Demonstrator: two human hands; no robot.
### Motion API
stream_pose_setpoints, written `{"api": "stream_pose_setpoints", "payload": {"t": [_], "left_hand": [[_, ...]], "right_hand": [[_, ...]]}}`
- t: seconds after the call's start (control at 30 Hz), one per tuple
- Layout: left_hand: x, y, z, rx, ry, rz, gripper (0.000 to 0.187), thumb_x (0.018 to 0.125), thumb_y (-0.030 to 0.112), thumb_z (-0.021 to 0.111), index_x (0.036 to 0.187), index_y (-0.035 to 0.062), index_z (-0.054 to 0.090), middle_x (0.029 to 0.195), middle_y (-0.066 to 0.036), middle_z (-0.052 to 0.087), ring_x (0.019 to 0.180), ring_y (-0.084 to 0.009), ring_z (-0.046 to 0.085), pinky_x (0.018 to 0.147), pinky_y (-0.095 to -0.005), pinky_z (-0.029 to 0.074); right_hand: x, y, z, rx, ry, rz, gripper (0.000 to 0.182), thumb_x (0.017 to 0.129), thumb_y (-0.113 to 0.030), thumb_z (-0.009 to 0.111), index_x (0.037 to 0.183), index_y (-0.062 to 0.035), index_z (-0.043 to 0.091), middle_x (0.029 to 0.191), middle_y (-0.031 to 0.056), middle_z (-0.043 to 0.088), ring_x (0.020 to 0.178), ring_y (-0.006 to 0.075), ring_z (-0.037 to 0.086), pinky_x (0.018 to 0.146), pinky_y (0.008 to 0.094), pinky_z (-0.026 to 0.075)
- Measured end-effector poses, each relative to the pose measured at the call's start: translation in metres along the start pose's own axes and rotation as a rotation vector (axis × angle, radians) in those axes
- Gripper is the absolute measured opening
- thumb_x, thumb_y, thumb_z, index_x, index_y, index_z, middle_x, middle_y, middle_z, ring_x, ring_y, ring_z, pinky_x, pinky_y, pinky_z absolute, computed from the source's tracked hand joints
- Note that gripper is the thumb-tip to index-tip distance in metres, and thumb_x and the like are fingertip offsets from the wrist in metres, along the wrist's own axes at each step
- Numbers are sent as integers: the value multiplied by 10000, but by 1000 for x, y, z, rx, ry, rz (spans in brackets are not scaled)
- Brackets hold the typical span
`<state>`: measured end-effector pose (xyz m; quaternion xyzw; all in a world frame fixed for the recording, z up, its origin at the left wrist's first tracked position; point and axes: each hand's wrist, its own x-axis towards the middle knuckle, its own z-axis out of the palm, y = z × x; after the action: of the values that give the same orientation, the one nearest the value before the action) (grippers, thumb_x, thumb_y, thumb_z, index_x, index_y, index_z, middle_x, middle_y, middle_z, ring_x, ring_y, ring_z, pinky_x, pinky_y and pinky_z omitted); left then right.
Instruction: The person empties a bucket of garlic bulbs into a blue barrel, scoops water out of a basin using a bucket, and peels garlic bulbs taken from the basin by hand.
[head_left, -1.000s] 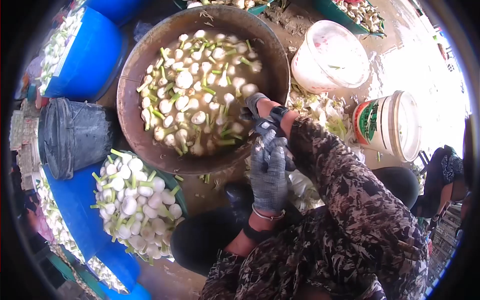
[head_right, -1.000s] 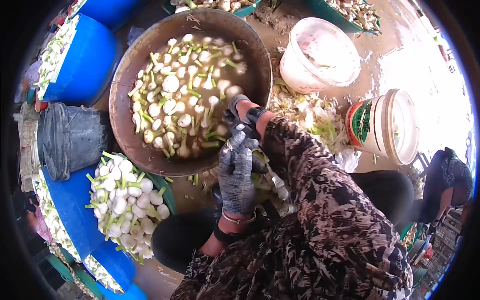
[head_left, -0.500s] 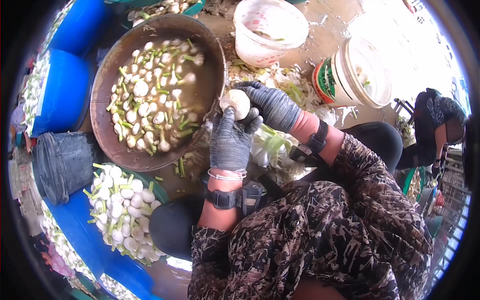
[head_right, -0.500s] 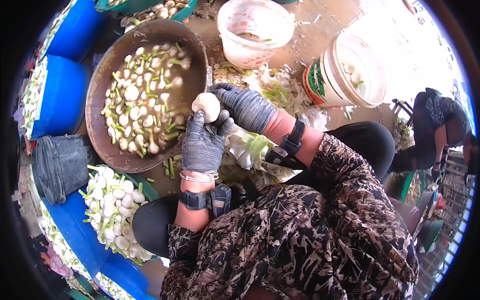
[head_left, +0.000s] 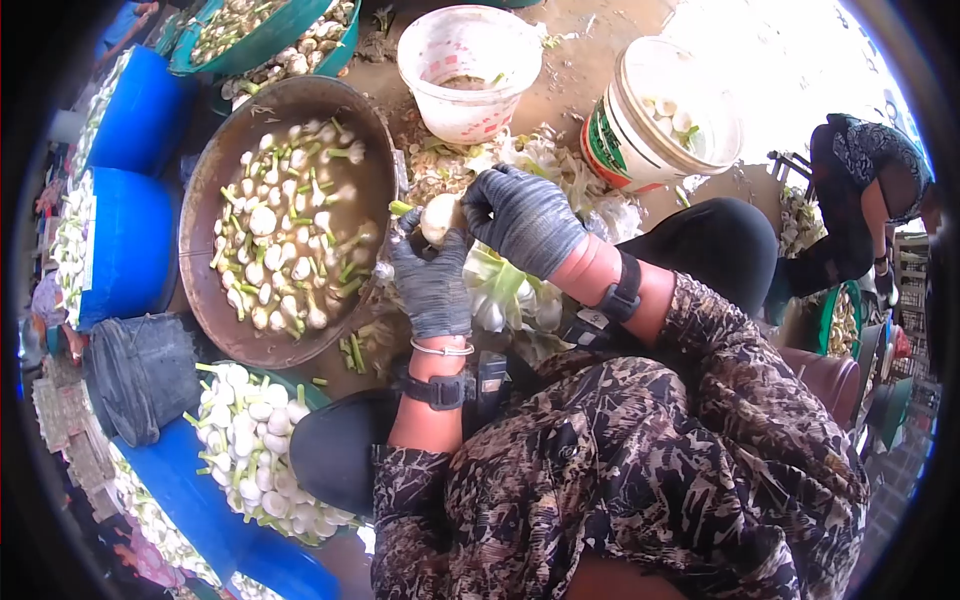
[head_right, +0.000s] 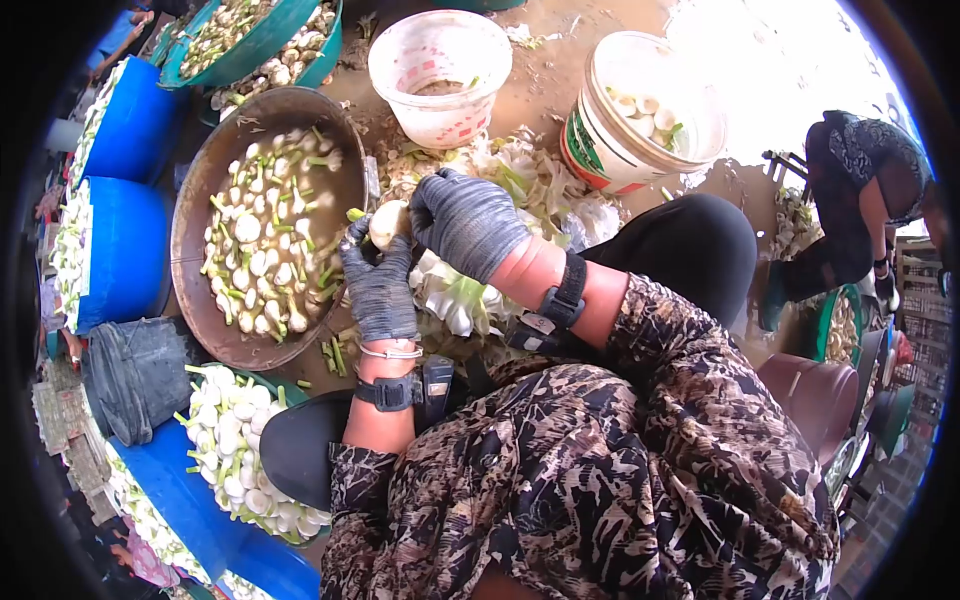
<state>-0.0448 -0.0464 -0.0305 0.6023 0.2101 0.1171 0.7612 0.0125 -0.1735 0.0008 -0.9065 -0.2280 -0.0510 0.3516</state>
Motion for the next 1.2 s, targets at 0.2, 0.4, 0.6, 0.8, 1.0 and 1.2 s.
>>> {"api": "stream_pose_setpoints", "payload": {"t": [0.2,0.4,0.6,0.8,1.0,1.2], "left_hand": [[-1,12,-8,-161,-100,-25,416,862,16,628,1236,21,446,1121,-101,568,1006,-198,578,847,-328,546],[0,15,-34,-673,-358,-257,315,931,211,563,1196,47,517,1050,-108,597,913,-243,613,776,-392,574],[5,10,-40,-798,-479,-349,420,948,290,531,1301,70,474,1044,-144,597,818,-225,589,815,-467,519],[3,10,-31,-355,-460,-242,639,823,320,726,1333,79,425,970,-43,583,760,-118,563,724,-294,540],[2,22,-38,330,-474,33,658,772,158,684,1360,42,413,1189,-104,560,1040,-200,568,920,-314,482],[3,34,-29,500,-702,227,708,774,107,685,1405,65,368,1272,-97,518,1132,-200,523,979,-315,434]], "right_hand": [[11,13,10,329,-110,219,132,809,-135,640,863,-17,613,713,109,609,659,187,606,646,347,501],[26,90,10,-139,-188,454,265,834,-270,585,937,-47,683,874,204,671,863,356,654,799,426,513],[22,20,-18,177,70,-391,188,806,-146,658,981,-79,671,960,128,665,908,337,619,820,413,496],[13,5,-15,71,-80,-386,143,770,-144,704,882,-76,647,855,102,654,818,308,621,738,391,490],[4,3,-9,159,-194,-120,132,785,-116,670,877,-31,629,743,152,640,687,322,631,643,383,506],[2,19,-9,530,-408,228,191,914,-178,596,985,-2,617,786,78,662,688,147,594,654,326,492]]}}
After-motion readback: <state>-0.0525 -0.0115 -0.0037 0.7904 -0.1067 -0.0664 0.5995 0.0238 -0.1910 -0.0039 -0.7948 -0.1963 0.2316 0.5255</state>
